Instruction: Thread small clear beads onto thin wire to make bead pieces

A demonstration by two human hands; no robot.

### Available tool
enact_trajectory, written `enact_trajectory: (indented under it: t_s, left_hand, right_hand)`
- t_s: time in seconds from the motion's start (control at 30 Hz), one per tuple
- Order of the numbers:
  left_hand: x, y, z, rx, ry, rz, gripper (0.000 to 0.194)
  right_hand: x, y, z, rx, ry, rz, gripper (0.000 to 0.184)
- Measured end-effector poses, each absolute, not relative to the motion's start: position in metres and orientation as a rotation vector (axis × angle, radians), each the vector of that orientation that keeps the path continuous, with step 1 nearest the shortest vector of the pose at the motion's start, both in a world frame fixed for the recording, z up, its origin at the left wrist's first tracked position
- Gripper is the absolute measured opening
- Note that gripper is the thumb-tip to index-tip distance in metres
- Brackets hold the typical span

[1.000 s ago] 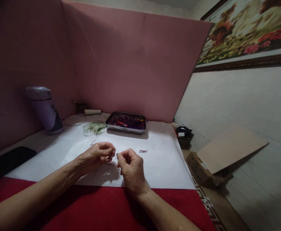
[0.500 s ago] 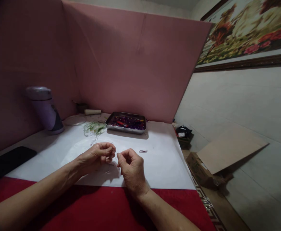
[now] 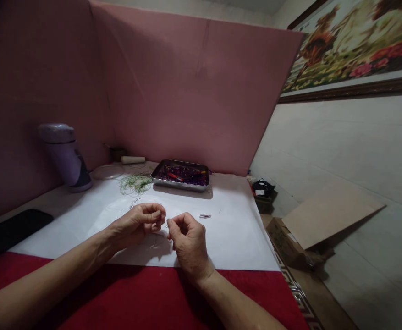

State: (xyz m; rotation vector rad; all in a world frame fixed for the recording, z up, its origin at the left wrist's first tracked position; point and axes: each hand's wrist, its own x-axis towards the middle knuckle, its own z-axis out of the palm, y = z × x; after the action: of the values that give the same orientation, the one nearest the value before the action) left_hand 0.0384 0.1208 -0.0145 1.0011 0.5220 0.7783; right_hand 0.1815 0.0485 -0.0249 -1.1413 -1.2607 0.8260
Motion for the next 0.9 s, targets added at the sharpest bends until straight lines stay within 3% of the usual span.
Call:
enact_trajectory:
  t_s: [0.9]
  left_hand:
    - [0.0388,0.1228,-0.0156,0.997,0.530,0.791,0.011]
  right_hand:
    - [0.1823,0.0476,-0.0247,-1.125,-1.275,0.819,0.021]
